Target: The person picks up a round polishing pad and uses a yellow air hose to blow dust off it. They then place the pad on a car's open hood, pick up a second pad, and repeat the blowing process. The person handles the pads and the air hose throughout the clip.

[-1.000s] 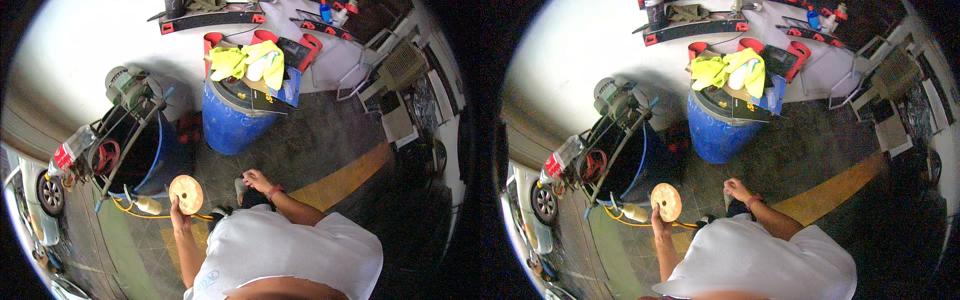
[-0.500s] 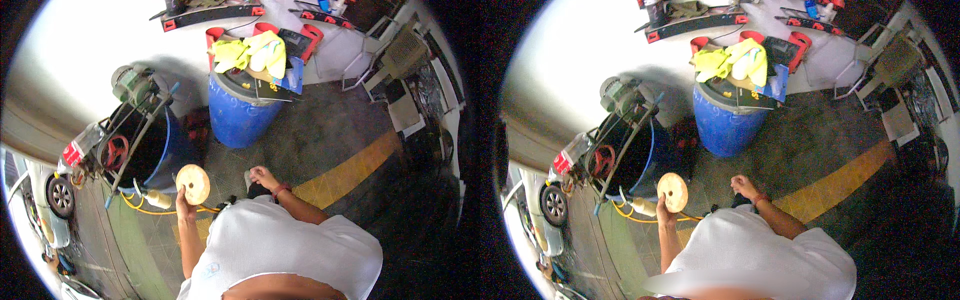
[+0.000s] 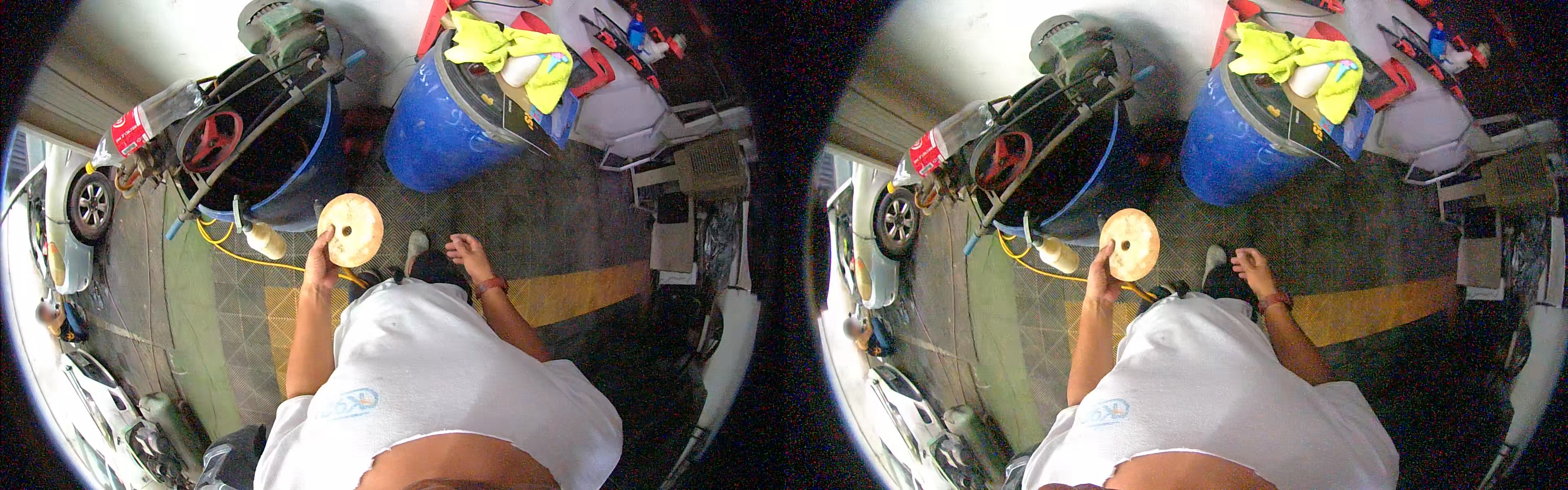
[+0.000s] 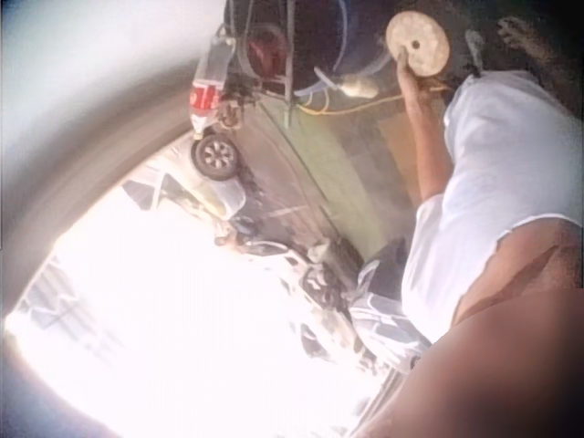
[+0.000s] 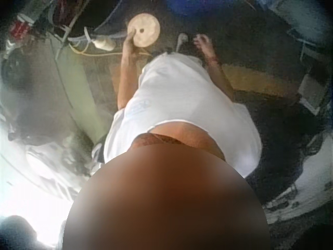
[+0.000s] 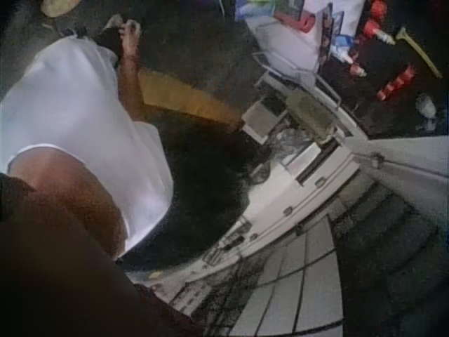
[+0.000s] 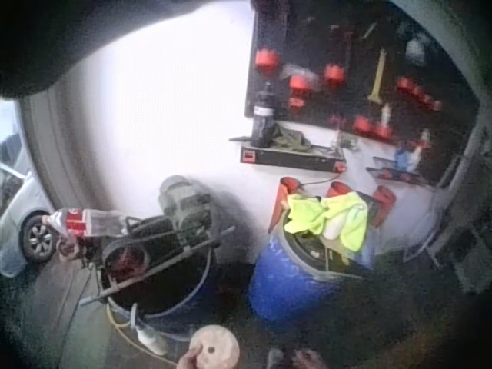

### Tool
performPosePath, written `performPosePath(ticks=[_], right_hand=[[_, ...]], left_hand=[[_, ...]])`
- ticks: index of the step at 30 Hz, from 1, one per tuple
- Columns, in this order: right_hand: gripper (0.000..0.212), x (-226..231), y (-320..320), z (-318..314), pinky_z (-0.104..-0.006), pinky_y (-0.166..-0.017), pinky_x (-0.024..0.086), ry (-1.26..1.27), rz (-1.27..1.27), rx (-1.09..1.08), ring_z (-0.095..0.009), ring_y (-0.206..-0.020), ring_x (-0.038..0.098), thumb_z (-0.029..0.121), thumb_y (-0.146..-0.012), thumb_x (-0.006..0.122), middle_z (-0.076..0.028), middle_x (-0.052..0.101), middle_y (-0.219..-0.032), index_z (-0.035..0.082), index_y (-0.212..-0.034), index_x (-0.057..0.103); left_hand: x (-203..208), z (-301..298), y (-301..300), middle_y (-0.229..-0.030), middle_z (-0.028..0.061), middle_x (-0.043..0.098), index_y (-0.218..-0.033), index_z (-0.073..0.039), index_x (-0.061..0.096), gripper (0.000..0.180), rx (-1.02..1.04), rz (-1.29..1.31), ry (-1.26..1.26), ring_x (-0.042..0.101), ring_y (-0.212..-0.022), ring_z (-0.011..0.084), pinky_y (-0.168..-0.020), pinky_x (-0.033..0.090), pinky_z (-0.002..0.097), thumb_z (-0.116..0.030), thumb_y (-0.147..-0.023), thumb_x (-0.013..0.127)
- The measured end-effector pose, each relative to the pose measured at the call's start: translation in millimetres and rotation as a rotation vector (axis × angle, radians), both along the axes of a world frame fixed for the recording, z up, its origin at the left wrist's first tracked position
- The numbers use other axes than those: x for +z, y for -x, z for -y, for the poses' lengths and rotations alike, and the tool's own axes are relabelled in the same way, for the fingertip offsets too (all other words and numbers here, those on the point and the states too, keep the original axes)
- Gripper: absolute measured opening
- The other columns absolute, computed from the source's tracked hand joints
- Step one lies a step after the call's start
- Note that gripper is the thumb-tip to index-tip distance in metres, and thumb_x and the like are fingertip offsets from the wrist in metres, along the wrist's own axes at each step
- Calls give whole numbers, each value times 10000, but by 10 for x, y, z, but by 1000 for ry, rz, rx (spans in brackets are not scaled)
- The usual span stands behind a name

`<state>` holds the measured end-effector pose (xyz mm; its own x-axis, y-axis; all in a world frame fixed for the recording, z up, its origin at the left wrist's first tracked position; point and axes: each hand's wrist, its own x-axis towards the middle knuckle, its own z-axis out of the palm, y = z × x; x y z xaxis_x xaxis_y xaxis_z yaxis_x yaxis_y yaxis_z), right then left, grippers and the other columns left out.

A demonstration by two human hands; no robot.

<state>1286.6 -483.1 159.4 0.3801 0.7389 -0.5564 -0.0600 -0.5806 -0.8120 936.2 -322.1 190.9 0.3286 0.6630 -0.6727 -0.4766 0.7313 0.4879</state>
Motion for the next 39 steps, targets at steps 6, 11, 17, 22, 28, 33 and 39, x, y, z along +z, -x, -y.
performPosePath(ticks=[6, 11, 17, 22, 28, 33, 39], right_hand=[[397, 95, -85, -207, -313, -831, 568, 30, 3, 20, -162, -960, 707, 382, -1083, 560, -92, 727, -1149, 56, -1305, 610], [400, -104, -302, -612, -313, -827, 564, 115, -37, 88, -164, -960, 703, 383, -1086, 553, -93, 726, -1157, 47, -1294, 614], [368, -1060, -644, -1472, -295, -720, 542, 179, -96, 216, -136, -854, 687, 418, -1057, 600, -60, 735, -1044, 95, -1229, 646], [326, -2056, -831, -1934, -298, -684, 530, 291, -199, 358, -123, -764, 654, 362, -1032, 652, -53, 730, -996, 81, -1197, 650], [322, -2585, -831, -2092, -301, -688, 538, 329, -130, 470, -141, -777, 659, 326, -1024, 662, -56, 714, -964, 41, -1173, 642], [340, -2533, -1042, -2330, -316, -751, 582, 289, -167, 540, -182, -879, 695, 305, -1037, 656, -100, 708, -1039, 9, -1202, 630], [317, -2002, -1491, -2581, -279, -607, 528, 292, -10, 700, -141, -745, 661, 310, -1039, 655, -66, 707, -955, 45, -1210, 631]], left_hand=[[-91, -177, -92, -1323, 135, 676, -1433, -8, 523, 617, -38, 13, 16, 672, -1194, 273, -1040, 535, 430, -395, -976, 672], [-176, -449, -262, -1338, 142, 666, -1433, -1, 523, 658, -30, 15, 89, 668, -1200, 271, -1065, 524, 430, -404, -947, 708], [-61, -746, -420, -1312, 132, 681, -1401, 4, 564, 665, -15, -63, 176, 663, -1209, 264, -1074, 517, 410, -354, -878, 766], [93, -902, -377, -1270, 162, 699, -1373, 43, 575, 680, -27, -117, 266, 692, -1156, 280, -1020, 556, 424, -314, -843, 805], [204, -794, -364, -1236, 162, 714, -1347, 49, 590, 635, 114, -224, 344, 701, -1141, 284, -1006, 567, 435, -239, -828, 817], [182, -591, -320, -1124, 159, 739, -1268, 90, 617, 555, 113, -277, 310, 752, -959, 222, -840, 621, 342, -275, -886, 784], [100, -278, -217, -1099, 148, 752, -1235, 81, 645, 470, 291, -90, 109, 750, -973, 192, -859, 613, 323, -262, -929, 746]])
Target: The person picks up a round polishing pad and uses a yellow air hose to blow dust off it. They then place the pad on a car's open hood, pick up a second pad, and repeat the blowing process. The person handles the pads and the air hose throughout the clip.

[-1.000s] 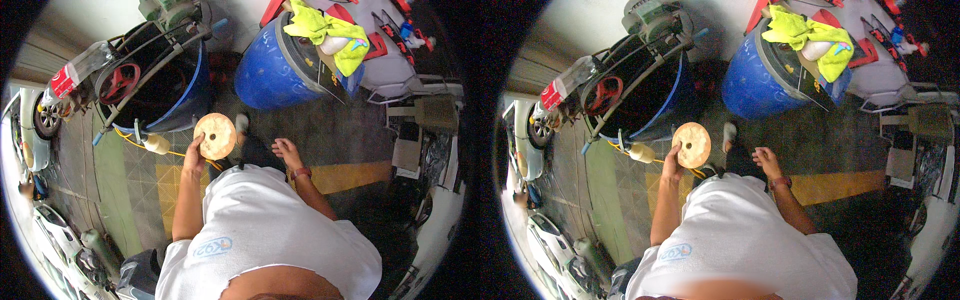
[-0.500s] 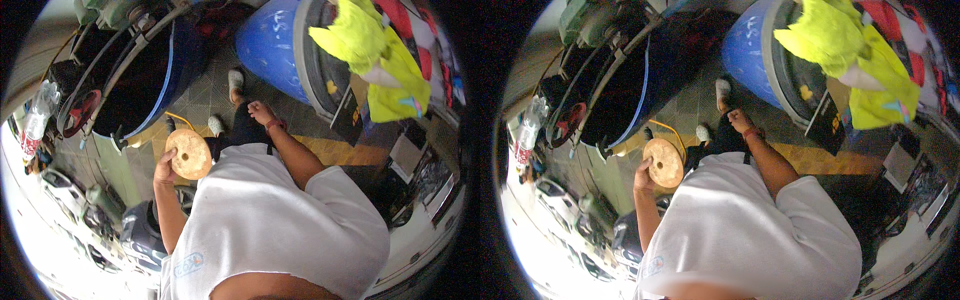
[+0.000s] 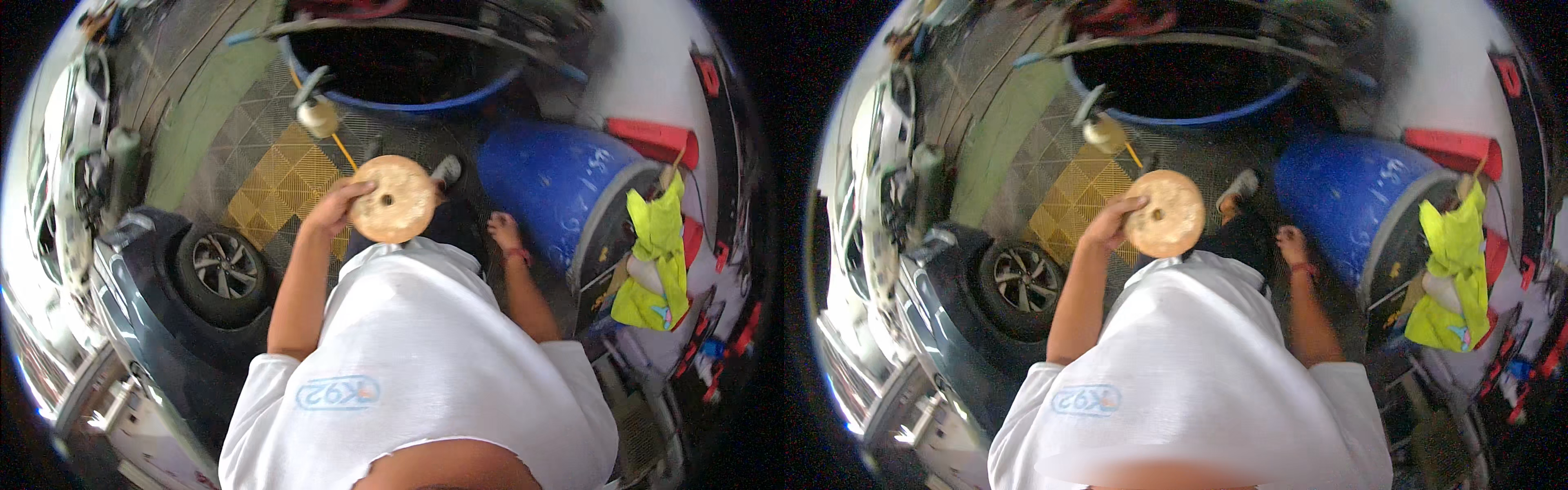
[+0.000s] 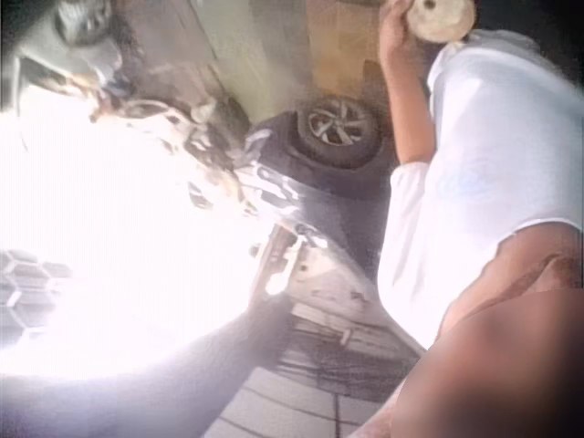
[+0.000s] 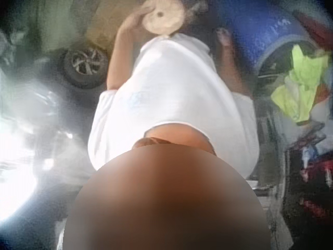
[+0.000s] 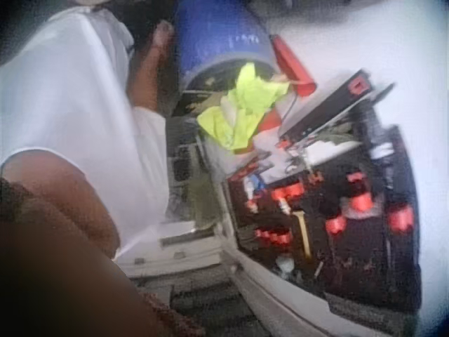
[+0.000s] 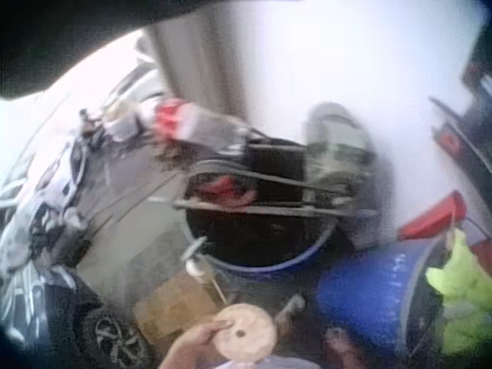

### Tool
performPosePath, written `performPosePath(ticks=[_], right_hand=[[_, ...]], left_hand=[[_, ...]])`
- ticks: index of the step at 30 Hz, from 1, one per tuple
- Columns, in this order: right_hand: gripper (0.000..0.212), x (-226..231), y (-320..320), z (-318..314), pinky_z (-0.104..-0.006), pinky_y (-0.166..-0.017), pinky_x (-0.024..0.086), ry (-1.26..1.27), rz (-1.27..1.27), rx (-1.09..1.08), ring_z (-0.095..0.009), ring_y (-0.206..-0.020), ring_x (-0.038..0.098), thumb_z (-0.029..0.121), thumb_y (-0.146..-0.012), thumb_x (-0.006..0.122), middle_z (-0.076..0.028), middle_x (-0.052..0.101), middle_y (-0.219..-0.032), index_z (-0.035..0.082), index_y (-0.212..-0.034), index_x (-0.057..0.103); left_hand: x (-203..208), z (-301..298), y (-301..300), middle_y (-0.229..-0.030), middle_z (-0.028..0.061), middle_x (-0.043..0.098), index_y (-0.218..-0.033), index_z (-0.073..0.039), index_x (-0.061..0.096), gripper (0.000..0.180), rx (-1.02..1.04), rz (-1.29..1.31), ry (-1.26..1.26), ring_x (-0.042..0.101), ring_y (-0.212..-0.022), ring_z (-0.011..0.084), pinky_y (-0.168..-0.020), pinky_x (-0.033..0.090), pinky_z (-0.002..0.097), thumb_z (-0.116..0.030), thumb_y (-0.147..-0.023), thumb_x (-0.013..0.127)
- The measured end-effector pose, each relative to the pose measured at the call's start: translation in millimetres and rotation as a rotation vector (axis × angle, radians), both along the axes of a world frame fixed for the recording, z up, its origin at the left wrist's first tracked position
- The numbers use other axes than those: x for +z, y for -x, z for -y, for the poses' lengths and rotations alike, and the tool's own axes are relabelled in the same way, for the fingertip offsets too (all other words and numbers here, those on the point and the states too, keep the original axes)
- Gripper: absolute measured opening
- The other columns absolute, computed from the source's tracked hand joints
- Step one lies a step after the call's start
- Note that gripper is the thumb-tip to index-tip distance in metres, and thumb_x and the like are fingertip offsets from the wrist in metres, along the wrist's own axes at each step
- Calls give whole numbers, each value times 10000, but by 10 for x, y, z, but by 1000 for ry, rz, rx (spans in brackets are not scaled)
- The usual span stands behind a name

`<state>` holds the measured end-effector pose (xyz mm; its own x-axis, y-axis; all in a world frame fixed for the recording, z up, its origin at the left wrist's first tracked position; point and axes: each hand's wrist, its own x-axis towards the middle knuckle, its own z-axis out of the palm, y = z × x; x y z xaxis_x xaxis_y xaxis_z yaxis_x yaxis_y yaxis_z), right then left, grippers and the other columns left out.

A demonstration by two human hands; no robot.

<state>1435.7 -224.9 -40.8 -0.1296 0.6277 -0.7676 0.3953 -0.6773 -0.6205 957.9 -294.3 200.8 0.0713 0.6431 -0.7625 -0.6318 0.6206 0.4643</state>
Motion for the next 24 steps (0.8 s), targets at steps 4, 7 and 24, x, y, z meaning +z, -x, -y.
performPosePath(ticks=[4, 7, 24], right_hand=[[319, 529, -156, 93, -258, -548, 497, -17, 162, 35, -115, -679, 636, 329, -1045, 640, -54, 703, -928, 53, -1204, 627], [325, 852, -4, 436, -296, -596, 516, -85, 394, 167, -130, -668, 624, 335, -1023, 656, -63, 699, -886, 39, -1159, 658], [431, 2125, 2755, 832, -424, -931, 552, -482, 416, 869, -336, -1077, 715, 318, -982, 671, -189, 740, -1153, 40, -1309, 633]], left_hand=[[-168, 358, 211, -1077, 156, 760, -1230, 81, 662, 483, 69, 61, -96, 756, -942, 189, -876, 599, 306, -274, -919, 759], [-301, 887, 595, -1045, 148, 770, -1188, 71, 696, 450, 162, 105, -155, 759, -915, 185, -859, 594, 294, -277, -911, 765], [-725, 3422, 1992, -1286, 218, 663, -1376, 63, 557, 641, 911, -25, -127, 683, -1161, 302, -987, 573, 424, -312, -894, 751]])
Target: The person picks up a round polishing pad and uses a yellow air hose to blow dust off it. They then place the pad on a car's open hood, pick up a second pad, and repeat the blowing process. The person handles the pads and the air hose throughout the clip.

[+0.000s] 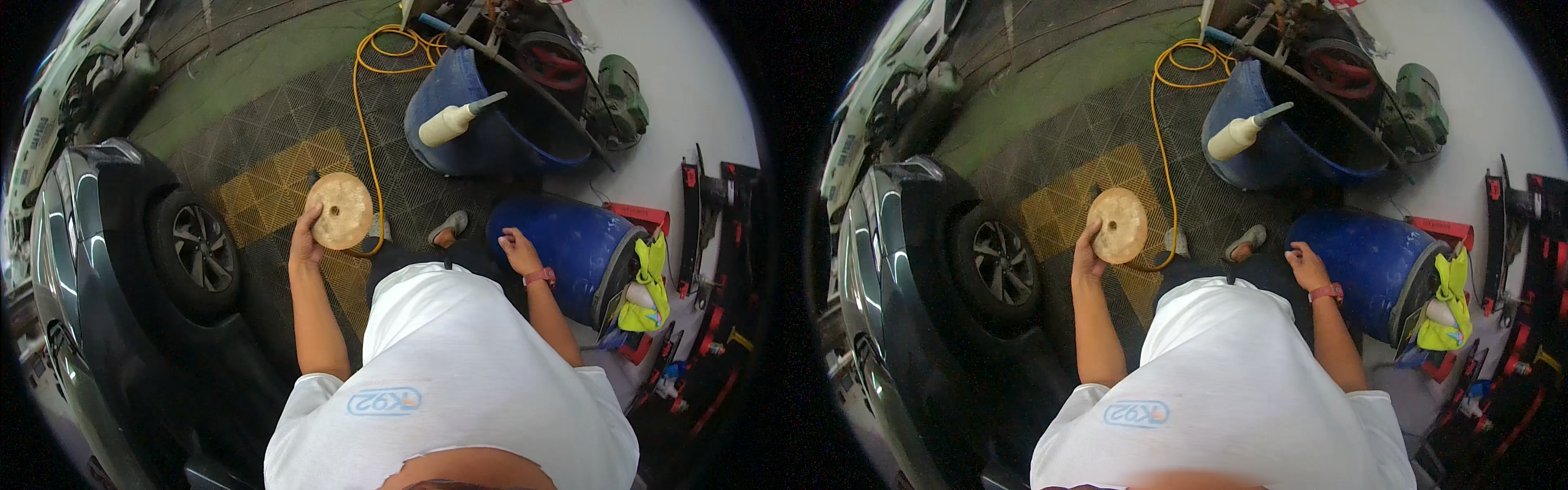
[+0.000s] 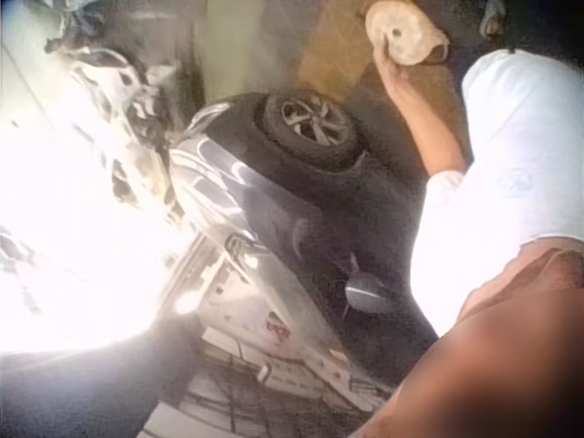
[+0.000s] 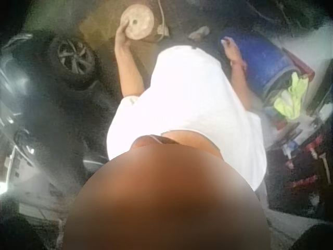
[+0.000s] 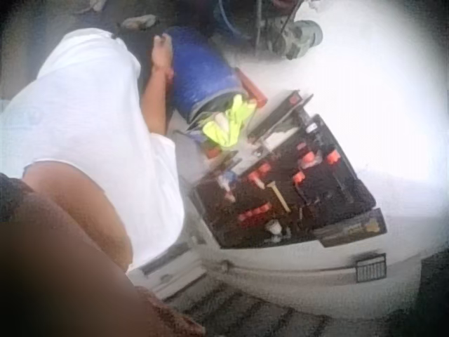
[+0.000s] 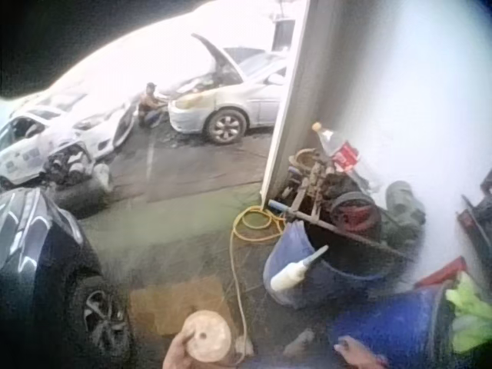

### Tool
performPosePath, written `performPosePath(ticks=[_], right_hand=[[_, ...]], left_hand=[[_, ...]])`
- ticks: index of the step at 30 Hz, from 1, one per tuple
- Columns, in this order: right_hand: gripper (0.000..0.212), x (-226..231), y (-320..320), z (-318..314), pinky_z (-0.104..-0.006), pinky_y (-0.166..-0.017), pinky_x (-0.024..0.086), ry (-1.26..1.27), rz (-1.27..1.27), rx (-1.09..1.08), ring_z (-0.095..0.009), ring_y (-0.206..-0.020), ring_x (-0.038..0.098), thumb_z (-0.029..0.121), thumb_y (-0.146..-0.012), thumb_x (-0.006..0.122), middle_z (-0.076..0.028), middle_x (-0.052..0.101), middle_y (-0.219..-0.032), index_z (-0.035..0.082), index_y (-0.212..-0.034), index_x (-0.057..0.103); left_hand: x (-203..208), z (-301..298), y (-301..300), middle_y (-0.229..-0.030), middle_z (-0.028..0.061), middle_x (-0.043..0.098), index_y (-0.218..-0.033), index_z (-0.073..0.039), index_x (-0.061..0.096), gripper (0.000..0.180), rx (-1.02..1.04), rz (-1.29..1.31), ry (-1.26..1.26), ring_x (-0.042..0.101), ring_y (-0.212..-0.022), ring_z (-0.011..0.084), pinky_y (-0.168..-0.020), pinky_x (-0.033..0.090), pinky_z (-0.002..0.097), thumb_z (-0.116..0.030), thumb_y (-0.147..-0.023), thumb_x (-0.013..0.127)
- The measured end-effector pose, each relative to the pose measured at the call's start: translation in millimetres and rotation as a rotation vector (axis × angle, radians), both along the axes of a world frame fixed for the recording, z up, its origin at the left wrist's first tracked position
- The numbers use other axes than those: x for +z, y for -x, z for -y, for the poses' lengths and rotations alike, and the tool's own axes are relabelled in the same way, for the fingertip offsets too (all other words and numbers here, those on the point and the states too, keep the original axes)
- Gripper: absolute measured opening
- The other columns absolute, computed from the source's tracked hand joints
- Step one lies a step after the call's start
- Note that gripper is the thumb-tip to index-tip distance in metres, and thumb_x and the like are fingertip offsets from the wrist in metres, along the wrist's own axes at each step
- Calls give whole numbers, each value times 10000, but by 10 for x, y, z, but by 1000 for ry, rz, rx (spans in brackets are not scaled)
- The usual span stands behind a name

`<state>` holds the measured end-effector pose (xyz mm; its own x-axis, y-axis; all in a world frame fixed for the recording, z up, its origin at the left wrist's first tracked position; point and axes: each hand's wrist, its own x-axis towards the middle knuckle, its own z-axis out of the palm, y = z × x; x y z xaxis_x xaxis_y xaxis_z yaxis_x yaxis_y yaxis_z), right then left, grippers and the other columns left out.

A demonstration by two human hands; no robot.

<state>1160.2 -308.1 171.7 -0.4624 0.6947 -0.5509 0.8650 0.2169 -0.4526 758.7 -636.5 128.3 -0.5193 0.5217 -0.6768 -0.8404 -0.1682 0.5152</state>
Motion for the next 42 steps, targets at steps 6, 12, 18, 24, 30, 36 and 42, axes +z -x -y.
performPosePath(ticks=[6, 12, 18, 24, 30, 36, 42], right_hand=[[490, -203, -201, 314, -432, -996, 533, -8, 69, -60, -366, -1148, 685, 383, -967, 677, -189, 724, -1224, 57, -1331, 637], [484, -463, -730, 617, -436, -954, 542, 17, -38, -456, -346, -1106, 699, 395, -978, 675, -184, 739, -1176, 36, -1301, 644], [395, -470, -1079, 753, -370, -826, 562, 153, -412, -963, -222, -942, 715, 394, -998, 673, -110, 739, -1093, 68, -1220, 650], [326, -281, -1271, 184, -323, -760, 577, 138, -784, -1326, -175, -864, 711, 356, -1062, 593, -103, 742, -1087, 76, -1225, 632], [321, -250, -1382, -1151, -297, -682, 564, 133, -1107, -1243, -151, -785, 691, 375, -1038, 631, -81, 738, -1008, 78, -1159, 634], [231, -756, -1461, -1571, -280, -594, 493, 217, -1175, -1065, -103, -662, 571, 301, -1002, 662, -13, 645, -854, 80, -1023, 599], [269, -1599, -1641, -1009, -379, -631, 507, 285, -922, -1010, -166, -693, 584, 326, -969, 674, -41, 630, -786, 62, -981, 630]], left_hand=[[104, -34, 68, -1427, 209, 588, -1474, 18, 481, 629, -167, 112, -95, 627, -1264, 357, -1029, 555, 538, -325, -975, 653], [361, -614, -132, -1415, 216, 586, -1502, 5, 428, 708, -319, -26, 113, 660, -1217, 347, -930, 634, 489, -344, -950, 703], [503, -1284, -276, -1384, 228, 599, -1517, 11, 406, 747, -601, -29, 71, 670, -1201, 349, -910, 638, 513, -343, -936, 716], [753, -1958, -780, -1368, 203, 612, -1490, 16, 432, 674, -783, -92, 104, 676, -1194, 321, -938, 624, 473, -352, -973, 661], [904, -2503, -1466, -1409, 195, 586, -1504, -6, 434, 644, -753, -101, 165, 632, -1252, 330, -972, 598, 481, -344, -994, 636], [903, -3066, -2143, -1411, 178, 588, -1498, 5, 436, 686, -847, -136, 259, 631, -1246, 335, -975, 589, 502, -359, -967, 673], [981, -3505, -2650, -1386, 173, 604, -1488, 3, 443, 703, -939, -150, 344, 633, -1237, 335, -973, 589, 501, -363, -945, 699]])
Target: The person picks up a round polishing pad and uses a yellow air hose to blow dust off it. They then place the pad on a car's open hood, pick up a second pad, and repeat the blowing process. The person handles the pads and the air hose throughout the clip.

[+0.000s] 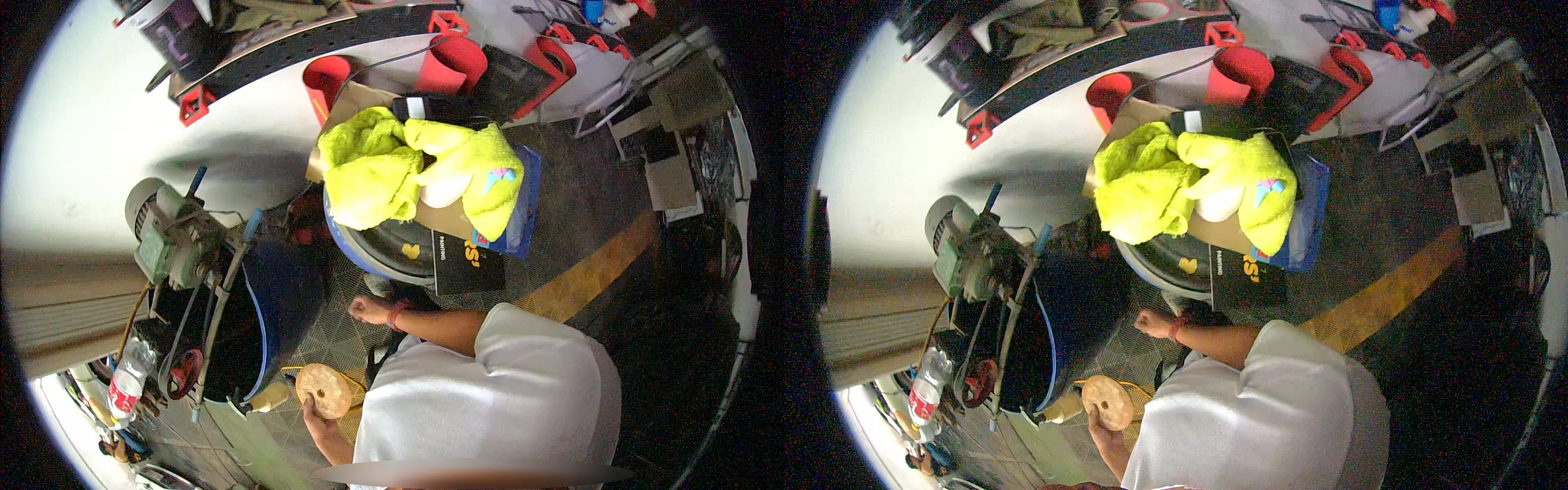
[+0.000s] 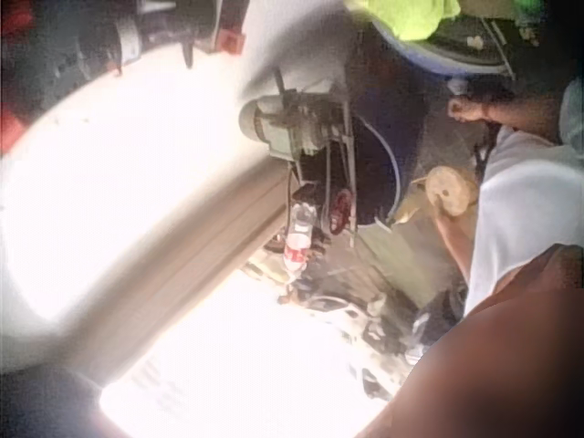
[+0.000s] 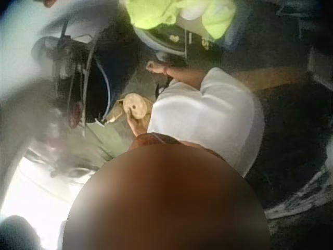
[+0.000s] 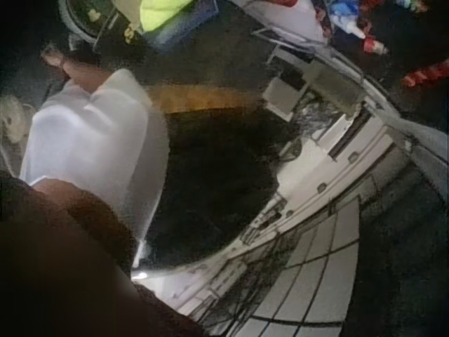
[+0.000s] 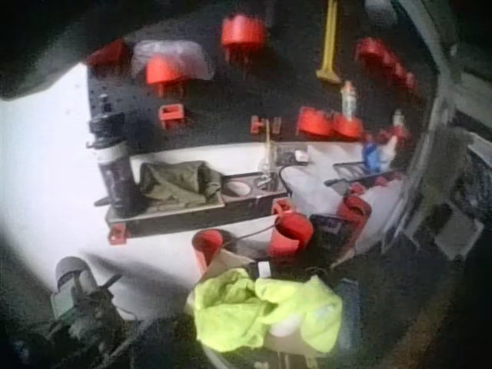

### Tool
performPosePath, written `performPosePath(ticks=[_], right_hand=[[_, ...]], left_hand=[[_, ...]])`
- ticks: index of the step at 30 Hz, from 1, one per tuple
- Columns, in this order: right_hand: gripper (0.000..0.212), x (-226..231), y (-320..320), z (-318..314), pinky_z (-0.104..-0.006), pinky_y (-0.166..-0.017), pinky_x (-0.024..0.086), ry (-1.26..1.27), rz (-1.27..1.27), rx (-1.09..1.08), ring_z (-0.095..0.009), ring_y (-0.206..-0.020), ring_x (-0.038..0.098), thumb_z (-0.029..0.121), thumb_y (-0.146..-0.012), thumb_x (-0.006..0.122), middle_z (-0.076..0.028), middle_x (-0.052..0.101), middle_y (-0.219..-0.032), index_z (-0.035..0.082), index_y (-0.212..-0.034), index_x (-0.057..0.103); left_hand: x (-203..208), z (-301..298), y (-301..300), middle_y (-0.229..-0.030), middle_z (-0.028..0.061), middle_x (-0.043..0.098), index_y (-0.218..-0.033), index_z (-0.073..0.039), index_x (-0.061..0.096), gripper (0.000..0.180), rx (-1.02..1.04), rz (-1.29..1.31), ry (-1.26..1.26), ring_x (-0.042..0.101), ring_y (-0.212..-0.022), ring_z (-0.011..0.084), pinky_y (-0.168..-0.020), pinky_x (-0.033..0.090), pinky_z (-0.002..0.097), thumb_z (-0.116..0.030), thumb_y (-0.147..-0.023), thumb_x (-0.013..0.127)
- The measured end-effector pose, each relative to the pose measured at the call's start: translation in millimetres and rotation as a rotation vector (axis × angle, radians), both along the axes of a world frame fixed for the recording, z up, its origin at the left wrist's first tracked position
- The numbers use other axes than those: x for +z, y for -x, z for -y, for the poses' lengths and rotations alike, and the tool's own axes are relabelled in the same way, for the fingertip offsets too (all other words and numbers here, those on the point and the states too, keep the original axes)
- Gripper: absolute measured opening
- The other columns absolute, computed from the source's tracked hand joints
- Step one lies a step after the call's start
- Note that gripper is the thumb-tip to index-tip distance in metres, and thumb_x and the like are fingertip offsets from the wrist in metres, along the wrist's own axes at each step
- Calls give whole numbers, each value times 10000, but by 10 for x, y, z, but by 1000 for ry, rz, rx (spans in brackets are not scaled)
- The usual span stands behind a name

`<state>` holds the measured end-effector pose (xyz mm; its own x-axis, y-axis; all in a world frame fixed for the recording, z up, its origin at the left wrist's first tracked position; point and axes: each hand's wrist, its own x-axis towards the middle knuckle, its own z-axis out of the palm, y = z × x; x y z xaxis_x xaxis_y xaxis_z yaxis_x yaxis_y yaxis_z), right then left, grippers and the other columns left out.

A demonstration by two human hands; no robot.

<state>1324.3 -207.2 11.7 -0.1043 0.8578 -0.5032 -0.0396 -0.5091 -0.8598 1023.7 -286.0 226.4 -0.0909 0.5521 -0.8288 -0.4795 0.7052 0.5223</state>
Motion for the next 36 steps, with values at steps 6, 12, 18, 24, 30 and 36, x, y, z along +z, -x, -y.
performPosePath(ticks=[6, 12, 18, 24, 30, 36], right_hand=[[326, -453, -517, 563, -447, -775, 492, -127, 225, 114, -241, -832, 582, 354, -970, 663, -122, 613, -900, 30, -978, 631], [203, -715, -1329, 1227, -377, -773, 466, -187, 141, -101, -233, -793, 535, 192, -971, 636, -69, 477, -806, 63, -888, 504], [617, -651, -2409, 2120, -467, -869, 551, 418, -4, -424, -290, -1006, 687, 598, -1028, 511, -117, 673, -1225, 138, -1439, 513], [699, -416, -3234, 2846, -502, -978, 543, 474, -97, -723, -337, -1164, 677, 628, -992, 576, -170, 656, -1363, 136, -1486, 516], [619, -737, -3835, 2850, -510, -949, 533, 589, -77, -807, -343, -1148, 669, 572, -993, 611, -145, 662, -1327, 136, -1426, 533], [523, -833, -4519, 2447, -507, -809, 528, 433, -207, -790, -336, -1096, 625, 477, -1011, 578, -117, 641, -1224, 95, -1367, 548]], left_hand=[[76, -91, -245, -1397, 152, 603, -1494, -28, 452, 651, -101, 37, -85, 624, -1252, 322, -1005, 563, 510, -362, -974, 657], [-51, 58, -313, -1415, 157, 590, -1495, -30, 453, 637, -98, 89, -221, 624, -1250, 324, -1003, 568, 494, -364, -987, 642], [-336, 494, -475, -1427, 170, 581, -1517, -38, 437, 642, -52, 64, -219, 621, -1255, 326, -995, 576, 477, -362, -999, 633], [-392, 1069, -765, -1448, 158, 569, -1524, -60, 445, 739, -61, 4, -154, 595, -1288, 338, -1012, 559, 485, -421, -930, 698], [-337, 1444, -926, -1449, 139, 572, -1506, -78, 483, 727, -33, -147, -65, 591, -1295, 330, -1024, 543, 490, -427, -911, 713], [-197, 1583, -1388, -1446, 152, 572, -1505, -152, 501, 636, -236, -350, -25, 590, -1292, 329, -988, 552, 502, -439, -959, 657]])
